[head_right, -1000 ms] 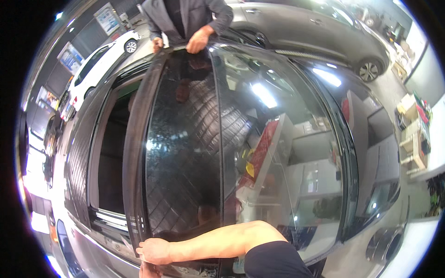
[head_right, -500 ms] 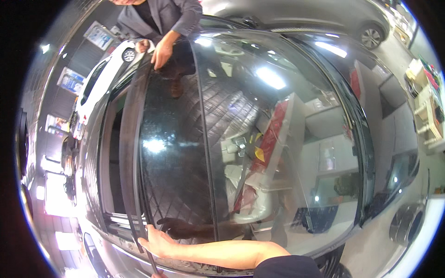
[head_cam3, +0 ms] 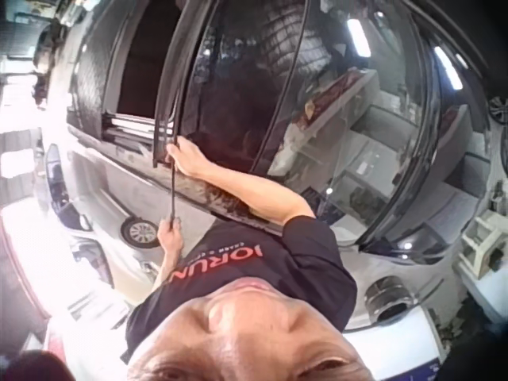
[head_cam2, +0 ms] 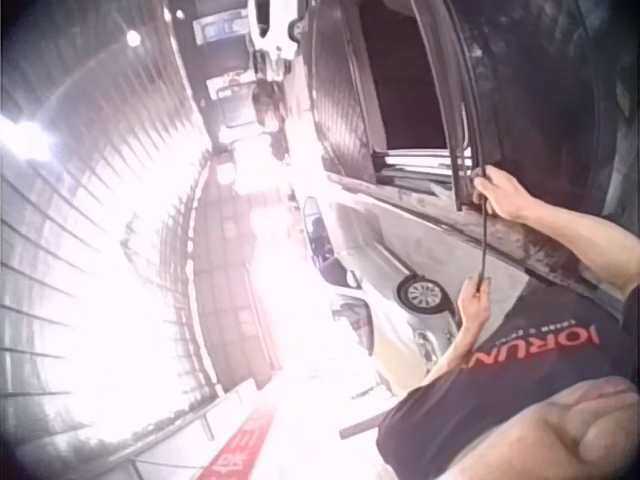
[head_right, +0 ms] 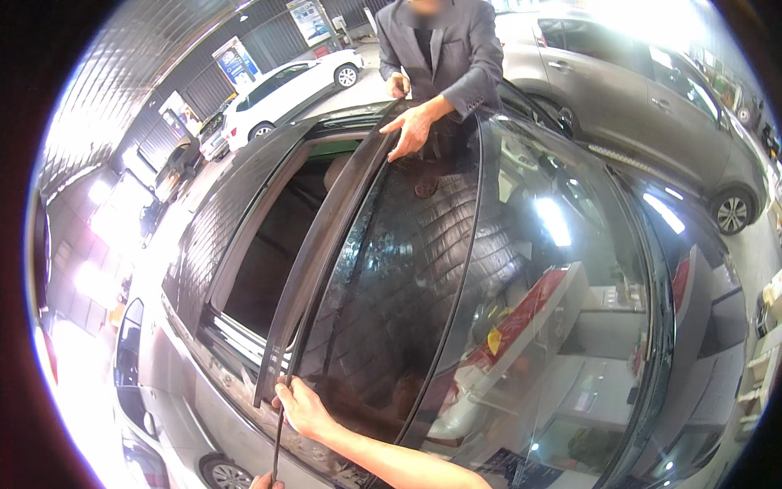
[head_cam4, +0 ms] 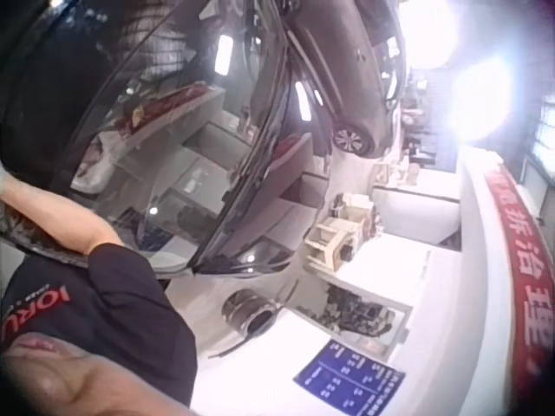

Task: The person installs a long rubber weather stripping along the upper edge of a car door frame. They align and press the strip into place by hand, working from one side to the other while another person assists from the opposite side.

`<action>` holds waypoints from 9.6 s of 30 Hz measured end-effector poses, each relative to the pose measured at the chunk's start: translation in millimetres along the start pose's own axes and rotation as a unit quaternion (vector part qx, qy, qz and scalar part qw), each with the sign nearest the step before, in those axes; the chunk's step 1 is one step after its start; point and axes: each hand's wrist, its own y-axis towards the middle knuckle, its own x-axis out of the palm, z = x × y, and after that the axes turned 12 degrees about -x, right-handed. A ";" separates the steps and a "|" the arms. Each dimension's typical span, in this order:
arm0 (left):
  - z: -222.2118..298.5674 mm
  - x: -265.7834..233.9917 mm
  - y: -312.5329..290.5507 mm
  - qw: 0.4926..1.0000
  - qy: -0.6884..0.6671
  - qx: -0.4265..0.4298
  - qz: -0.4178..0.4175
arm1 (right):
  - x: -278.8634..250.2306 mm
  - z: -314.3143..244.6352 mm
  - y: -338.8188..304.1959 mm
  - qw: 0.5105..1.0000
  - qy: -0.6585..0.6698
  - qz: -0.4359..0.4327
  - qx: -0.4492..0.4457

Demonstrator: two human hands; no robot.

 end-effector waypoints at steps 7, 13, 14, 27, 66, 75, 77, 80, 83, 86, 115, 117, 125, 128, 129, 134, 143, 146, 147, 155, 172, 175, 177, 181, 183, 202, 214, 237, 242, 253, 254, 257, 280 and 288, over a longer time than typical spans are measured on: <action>30.6 -2.0 5.9 0.939 -0.233 -0.206 -0.148 | -11.9 -10.8 -5.5 1.000 -0.025 0.000 -0.008; 47.4 -3.2 13.9 0.903 -0.310 -0.230 -0.189 | -9.3 4.6 -11.5 0.993 -0.104 0.034 -0.051; 54.9 -6.9 24.4 0.925 -0.256 -0.182 -0.215 | -8.2 12.3 -19.2 0.989 -0.135 0.038 -0.056; 63.4 44.9 134.6 0.828 -0.477 -0.256 -0.149 | -33.7 -22.8 -38.4 0.997 -0.030 0.051 0.045; 75.5 45.7 145.2 0.690 -0.595 -0.274 -0.308 | -46.4 -30.7 5.0 0.995 0.076 0.071 -0.004; 66.4 46.3 150.9 0.638 -0.624 -0.293 -0.343 | -52.3 -26.3 7.8 0.987 0.131 0.092 -0.010; 63.7 44.5 153.9 0.613 -0.636 -0.303 -0.358 | -52.7 -27.3 13.7 0.989 0.116 0.086 -0.019; 63.9 40.4 154.7 0.588 -0.661 -0.299 -0.358 | -52.2 -20.7 17.9 0.992 0.081 0.091 -0.016; 62.7 46.8 156.3 0.578 -0.674 -0.290 -0.357 | -52.1 -19.5 7.9 0.995 0.076 0.071 0.005; 69.6 45.7 160.0 0.553 -0.698 -0.293 -0.347 | -46.2 -19.0 3.1 0.996 0.062 0.057 0.008; 67.1 -17.6 162.1 0.800 -0.319 -0.087 -0.501 | -84.5 -74.6 -25.0 0.988 0.016 -0.038 0.146; 29.9 -29.5 152.7 0.823 -0.249 -0.051 -0.507 | -102.6 -92.6 12.9 0.982 0.126 0.138 0.017; -89.4 -75.6 79.4 0.734 -0.073 -0.164 -0.656 | -142.2 -98.9 140.2 0.922 0.173 0.303 -0.167; -118.2 -75.4 67.7 0.694 -0.014 -0.142 -0.706 | -138.6 -106.1 141.5 0.901 0.277 0.282 -0.181; -111.5 -76.1 72.8 0.723 0.038 -0.116 -0.680 | -135.8 -105.0 137.4 0.898 0.306 0.270 -0.167; -16.4 -22.4 128.2 0.892 -0.180 -0.208 -0.359 | -98.7 -83.2 91.4 0.903 0.277 0.310 -0.112; 74.7 50.2 154.9 0.915 -0.319 -0.213 -0.122 | -68.2 -56.3 52.5 0.906 0.261 0.322 -0.080; 72.8 58.1 157.8 0.803 -0.466 -0.322 -0.184 | -54.2 -61.1 43.7 0.907 0.243 0.335 -0.080; 80.9 50.9 157.0 0.737 -0.545 -0.342 -0.207 | -54.0 -61.4 39.1 0.910 0.262 0.311 -0.079; 77.2 40.7 163.2 0.494 -0.734 -0.327 -0.331 | 2.8 -38.1 -23.5 0.919 0.325 0.224 -0.011; 81.0 28.4 153.1 0.619 -0.613 -0.343 -0.352 | 25.0 -40.9 -22.6 0.905 0.365 0.217 -0.006; 78.6 30.8 154.5 0.666 -0.570 -0.338 -0.344 | 30.1 -27.2 -10.3 0.901 0.387 0.187 -0.061; 81.0 19.8 162.9 0.712 -0.516 -0.314 -0.357 | 32.3 -26.2 -5.3 0.898 0.391 0.186 -0.073; 91.0 18.4 162.7 0.818 -0.369 -0.276 -0.343 | 11.2 -46.7 21.4 0.923 0.332 0.148 -0.129; 78.8 27.3 157.7 0.832 -0.366 -0.271 -0.317 | 0.2 -69.5 37.3 0.916 0.343 0.160 -0.132; 68.2 23.7 165.8 0.670 -0.554 -0.321 -0.375 | 73.7 28.7 -82.0 0.873 0.382 0.196 0.232; 70.2 13.3 166.5 0.775 -0.429 -0.307 -0.349 | 71.7 45.4 -66.1 0.888 0.373 0.143 0.225; 66.5 11.6 170.4 0.707 -0.484 -0.294 -0.424 | 73.5 60.6 -75.6 0.937 0.328 0.105 0.058; 61.0 12.9 173.6 0.685 -0.499 -0.282 -0.451 | 68.5 70.7 -83.0 0.950 0.278 0.119 0.077; 53.5 27.0 169.3 0.640 -0.565 -0.308 -0.421 | 60.0 62.1 -82.6 0.974 0.164 0.128 0.090; 53.9 27.2 169.1 0.642 -0.563 -0.313 -0.415 | 59.0 58.5 -82.0 0.975 0.150 0.129 0.097; 48.5 30.3 169.8 0.639 -0.569 -0.278 -0.436 | 58.5 49.5 -81.8 0.975 0.145 0.132 0.102; 39.0 29.8 176.0 0.755 -0.470 -0.122 -0.442 | 53.9 80.7 -75.8 0.945 0.295 0.131 0.055; 40.3 28.6 174.0 0.732 -0.502 -0.129 -0.442 | 50.4 90.3 -77.0 0.949 0.301 0.095 0.021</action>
